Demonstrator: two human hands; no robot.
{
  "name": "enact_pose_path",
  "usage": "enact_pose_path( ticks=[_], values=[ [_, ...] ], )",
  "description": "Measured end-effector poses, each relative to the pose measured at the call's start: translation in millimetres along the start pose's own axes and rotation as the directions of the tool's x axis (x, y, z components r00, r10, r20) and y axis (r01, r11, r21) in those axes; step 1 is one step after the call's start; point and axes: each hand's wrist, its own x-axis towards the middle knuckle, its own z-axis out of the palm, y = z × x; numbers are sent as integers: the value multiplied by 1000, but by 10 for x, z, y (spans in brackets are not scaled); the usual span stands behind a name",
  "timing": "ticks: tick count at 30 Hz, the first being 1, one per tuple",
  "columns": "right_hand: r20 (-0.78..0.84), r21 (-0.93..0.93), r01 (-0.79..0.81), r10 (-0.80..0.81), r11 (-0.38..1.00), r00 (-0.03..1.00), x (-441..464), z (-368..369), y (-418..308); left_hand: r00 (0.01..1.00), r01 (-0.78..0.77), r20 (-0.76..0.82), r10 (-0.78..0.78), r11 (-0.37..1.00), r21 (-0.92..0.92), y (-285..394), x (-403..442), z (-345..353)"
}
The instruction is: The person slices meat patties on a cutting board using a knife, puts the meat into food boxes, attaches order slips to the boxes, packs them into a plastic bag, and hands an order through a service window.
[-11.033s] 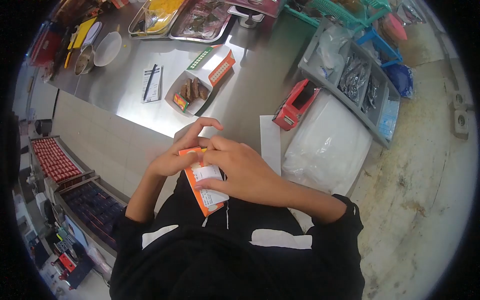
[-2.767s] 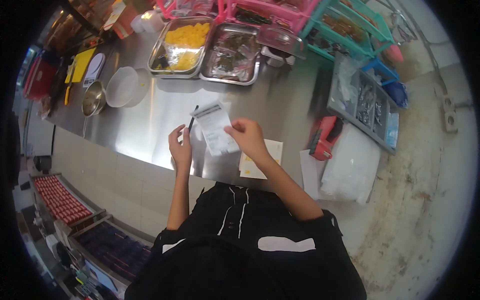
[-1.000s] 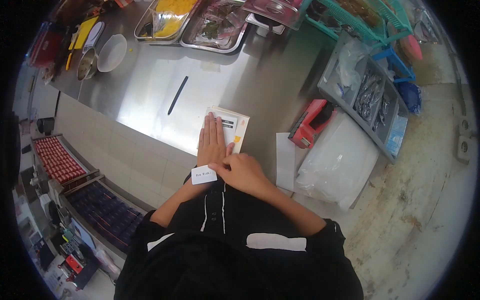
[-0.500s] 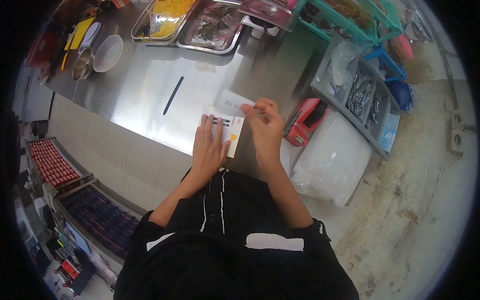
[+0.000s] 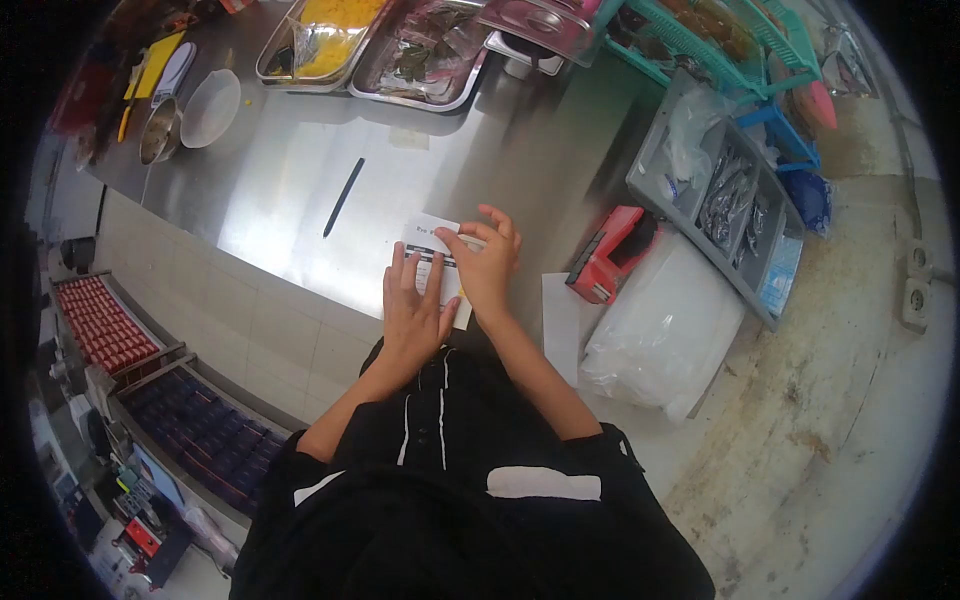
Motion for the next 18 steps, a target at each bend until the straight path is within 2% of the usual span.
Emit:
enact_pose_path(
  ticks=[2, 4, 14, 16, 17, 18],
  values=[
    [-5, -16, -9, 9, 1000, 1000, -5, 19, 12, 1000, -12, -21, 11, 1000, -15, 16, 19, -19],
    [-20, -66, 25, -26, 998, 999, 0, 48, 56, 998, 29, 63, -31, 999, 39, 46, 35, -66],
    [-2, -219, 108, -112, 970, 994, -42, 32, -6, 994, 51, 97, -51, 999, 0, 35, 45, -49],
    [-21, -296, 228, -245, 928, 969, -135, 63, -70, 997, 60, 42, -59, 998, -20, 31, 52, -27],
    [-22, -298, 227, -244, 927, 969, -142, 61, -100, 997, 59, 43, -58, 998, -22, 41, 59, -30],
    [7, -328, 165, -172, 930, 985, -146, 55, -128, 994, 94, 59, -93, 995, -14, 53, 70, -36]
  ],
)
